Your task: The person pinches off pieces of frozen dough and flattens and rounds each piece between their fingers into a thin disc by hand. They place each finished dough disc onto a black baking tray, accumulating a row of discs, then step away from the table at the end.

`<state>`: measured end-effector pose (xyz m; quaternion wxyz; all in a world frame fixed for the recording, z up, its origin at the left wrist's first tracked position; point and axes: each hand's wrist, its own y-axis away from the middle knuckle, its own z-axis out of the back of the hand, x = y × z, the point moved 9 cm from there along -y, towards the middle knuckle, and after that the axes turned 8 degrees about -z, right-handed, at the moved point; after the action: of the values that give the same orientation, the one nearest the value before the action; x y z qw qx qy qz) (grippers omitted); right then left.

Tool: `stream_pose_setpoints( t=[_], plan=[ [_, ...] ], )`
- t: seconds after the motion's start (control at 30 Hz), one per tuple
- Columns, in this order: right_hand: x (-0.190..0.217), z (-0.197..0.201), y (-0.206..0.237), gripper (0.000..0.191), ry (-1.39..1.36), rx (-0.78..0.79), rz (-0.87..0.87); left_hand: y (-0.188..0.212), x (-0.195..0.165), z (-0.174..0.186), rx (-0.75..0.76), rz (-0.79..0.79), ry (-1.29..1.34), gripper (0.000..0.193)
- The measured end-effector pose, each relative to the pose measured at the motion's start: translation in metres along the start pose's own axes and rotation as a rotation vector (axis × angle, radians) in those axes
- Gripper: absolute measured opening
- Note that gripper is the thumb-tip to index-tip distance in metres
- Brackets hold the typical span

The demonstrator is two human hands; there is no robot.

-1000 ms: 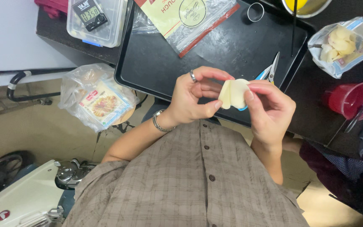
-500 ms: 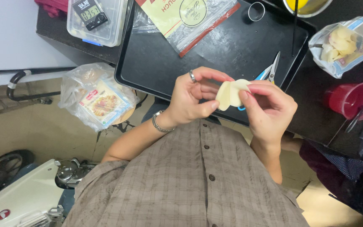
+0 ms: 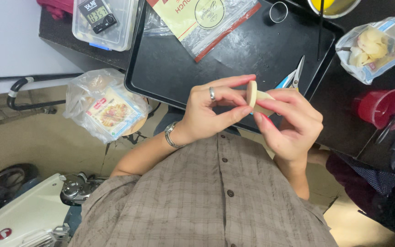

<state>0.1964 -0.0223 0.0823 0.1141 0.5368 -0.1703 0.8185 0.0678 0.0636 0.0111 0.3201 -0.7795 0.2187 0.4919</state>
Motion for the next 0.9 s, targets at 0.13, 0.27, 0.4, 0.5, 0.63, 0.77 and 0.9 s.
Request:
stream_pose_setpoints(
  t=[0.13, 0.27, 0.4, 0.5, 0.63, 0.77, 0.9],
  plan=[
    [-0.001, 0.000, 0.000, 0.021, 0.043, 0.022, -0.039, -0.006, -0.018, 0.000, 0.021, -0.074, -0.162, 0.013],
    [0.000, 0.002, 0.000, 0.021, 0.069, 0.027, -0.046, -0.007, -0.021, -0.002, 0.042, -0.049, -0.158, 0.014],
    [-0.001, 0.003, -0.001, 0.020, 0.080, 0.021, -0.055, -0.008, -0.022, -0.003, 0.038, -0.061, -0.194, 0.014],
    [0.000, 0.003, 0.000, 0.019, 0.052, 0.020, -0.046, -0.008, -0.024, -0.003, 0.045, -0.086, -0.215, 0.015],
    [-0.005, 0.004, 0.001, 0.018, 0.044, 0.015, -0.095, -0.007, -0.023, -0.003, 0.043, -0.069, -0.206, 0.015],
    [-0.009, 0.005, 0.002, 0.018, 0.003, 0.022, -0.135, -0.008, -0.021, -0.003, 0.046, -0.045, -0.186, 0.015],
    [-0.008, 0.005, 0.000, 0.023, -0.065, 0.044, -0.117, -0.008, -0.020, -0.002, 0.041, -0.042, -0.189, 0.014]
  ],
)
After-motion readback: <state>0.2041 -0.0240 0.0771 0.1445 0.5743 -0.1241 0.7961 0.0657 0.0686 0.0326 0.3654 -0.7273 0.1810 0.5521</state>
